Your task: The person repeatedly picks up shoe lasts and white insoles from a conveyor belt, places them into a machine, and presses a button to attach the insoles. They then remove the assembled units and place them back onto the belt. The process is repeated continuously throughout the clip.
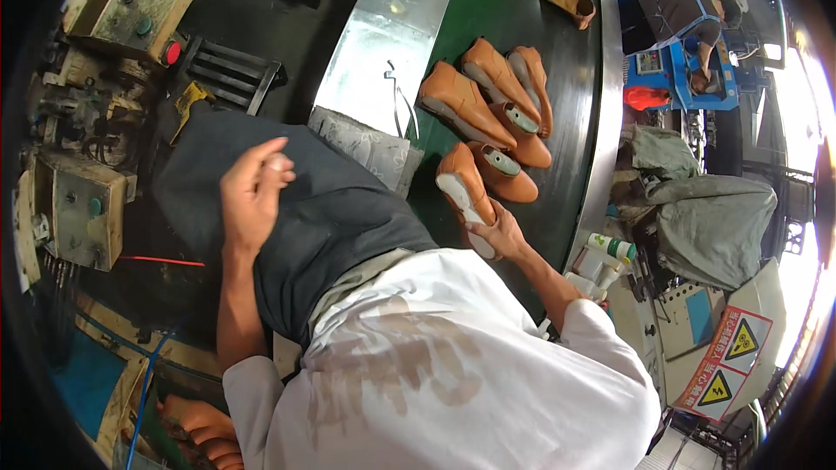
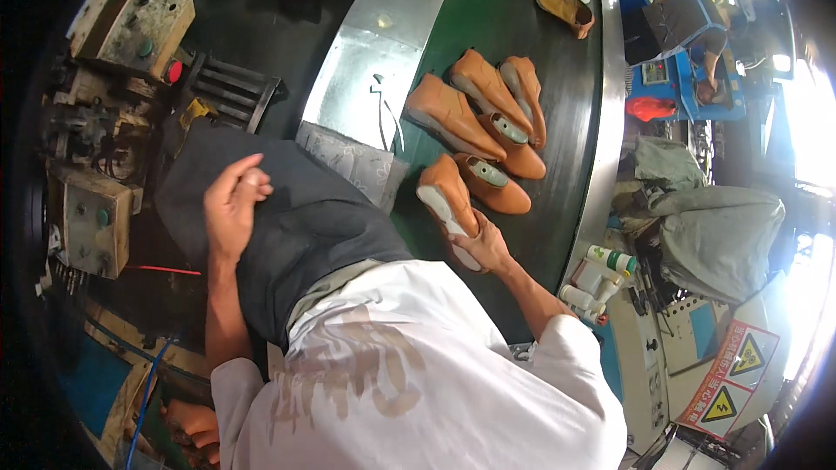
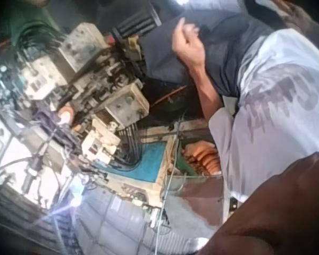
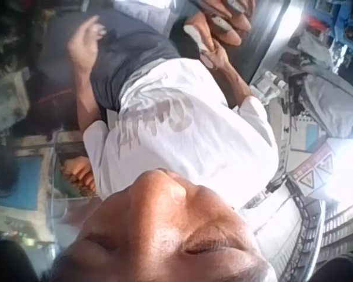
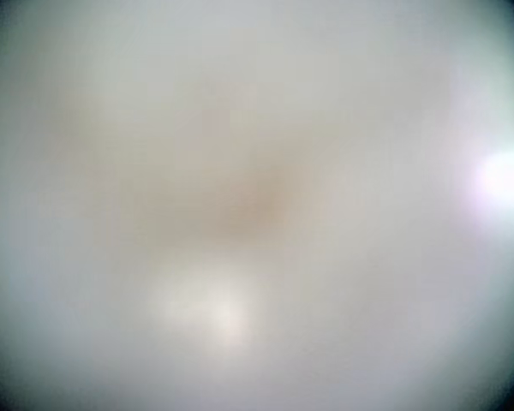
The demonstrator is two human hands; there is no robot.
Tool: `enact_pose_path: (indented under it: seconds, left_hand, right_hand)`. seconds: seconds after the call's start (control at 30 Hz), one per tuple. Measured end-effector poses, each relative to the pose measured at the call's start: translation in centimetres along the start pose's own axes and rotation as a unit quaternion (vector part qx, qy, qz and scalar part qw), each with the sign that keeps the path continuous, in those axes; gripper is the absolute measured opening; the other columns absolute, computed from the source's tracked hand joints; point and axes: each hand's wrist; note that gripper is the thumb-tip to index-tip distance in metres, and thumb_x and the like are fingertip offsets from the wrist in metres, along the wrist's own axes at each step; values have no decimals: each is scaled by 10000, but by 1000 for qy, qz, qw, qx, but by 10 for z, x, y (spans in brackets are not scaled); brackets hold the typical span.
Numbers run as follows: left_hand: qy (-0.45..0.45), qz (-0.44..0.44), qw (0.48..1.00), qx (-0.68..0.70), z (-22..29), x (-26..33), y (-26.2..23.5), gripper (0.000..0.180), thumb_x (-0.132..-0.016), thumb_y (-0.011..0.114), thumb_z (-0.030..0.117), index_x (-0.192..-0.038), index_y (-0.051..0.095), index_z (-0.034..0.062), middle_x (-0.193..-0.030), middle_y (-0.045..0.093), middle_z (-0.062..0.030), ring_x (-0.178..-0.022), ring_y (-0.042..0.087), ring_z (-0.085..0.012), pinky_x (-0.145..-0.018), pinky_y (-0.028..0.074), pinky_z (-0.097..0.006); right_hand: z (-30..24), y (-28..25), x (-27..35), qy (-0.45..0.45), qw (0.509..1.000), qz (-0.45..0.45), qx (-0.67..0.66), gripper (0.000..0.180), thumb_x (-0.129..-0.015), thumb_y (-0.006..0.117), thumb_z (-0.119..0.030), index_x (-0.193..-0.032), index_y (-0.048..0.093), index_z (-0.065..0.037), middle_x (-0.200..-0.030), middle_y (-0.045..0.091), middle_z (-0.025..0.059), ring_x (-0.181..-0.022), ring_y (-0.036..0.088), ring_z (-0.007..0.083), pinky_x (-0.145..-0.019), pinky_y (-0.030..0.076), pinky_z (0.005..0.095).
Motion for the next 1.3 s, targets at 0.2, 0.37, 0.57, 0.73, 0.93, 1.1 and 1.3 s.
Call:
enact_pose_path:
  seconds: [0.2, 0.37, 0.57, 0.73, 0.93, 1.1, 1.3]
  left_hand:
    - [135, -57, 989, -16, 53, -59, 55, 560, -1003, 736, 79, -1534, 569, 19, -1476, 587, -150, -1313, 627, -258, -1011, 574, -361]
    - [220, 204, 943, -144, 58, -82, -13, 331, -1068, 689, 202, -1331, 715, 2, -1296, 727, -209, -1201, 708, -353, -998, 566, -407]
    - [154, 372, 869, -286, 27, -10, -91, 216, -1038, 693, 77, -1223, 748, -18, -1083, 785, -185, -1017, 758, -390, -885, 615, -417]
    - [96, 333, 913, -216, 18, 16, -111, 228, -1027, 705, 70, -1231, 748, -23, -1203, 760, -175, -1127, 741, -310, -960, 582, -391]
    - [16, 357, 916, -183, -7, -4, -104, 213, -954, 812, 140, -1113, 770, 4, -1098, 743, -137, -1046, 709, -294, -955, 552, -397]
    - [11, 339, 940, -46, -18, -20, -99, 232, -1002, 733, 142, -1175, 775, -7, -1171, 767, -159, -1096, 724, -302, -985, 554, -391]
    - [-58, 372, 924, -70, -50, -45, -102, 283, -1032, 656, 147, -1236, 771, -12, -1155, 799, -189, -1103, 749, -286, -990, 554, -377]
  right_hand:
    - [-228, -31, -7, -88, 990, -108, -22, 898, -890, 829, -472, -1478, 509, 126, -1032, 754, 274, -672, 774, 309, -557, 643, 379]
    - [-339, 31, -24, -235, 956, -177, 3, 928, -883, 854, -491, -1481, 496, 121, -977, 748, 242, -639, 757, 284, -406, 559, 370]
    - [-374, 122, -46, -319, 902, -285, 49, 824, -873, 883, -423, -1437, 583, 97, -1127, 769, 237, -939, 785, 285, -781, 642, 401]
    - [-377, 146, -59, -318, 878, -353, 54, 754, -871, 891, -425, -1366, 647, 89, -1138, 777, 250, -1052, 773, 296, -950, 599, 413]
    - [-380, 155, -72, -286, 887, -352, 93, 723, -883, 881, -438, -1337, 673, 84, -1143, 777, 251, -1047, 782, 304, -941, 604, 417]
    - [-374, 153, -88, -208, 897, -388, -35, 817, -844, 912, -434, -1396, 626, 95, -1180, 759, 273, -1117, 760, 360, -981, 597, 430]
    - [-352, 125, -21, -548, 805, -81, 213, 1082, -768, 948, -329, -1686, 390, -208, -1631, 350, 389, -1373, 554, 481, -1121, 527, 495]
Point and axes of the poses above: each hand's wrist, its own x-axis away from the middle knuckle, its own y-axis out of the palm, z = x × y
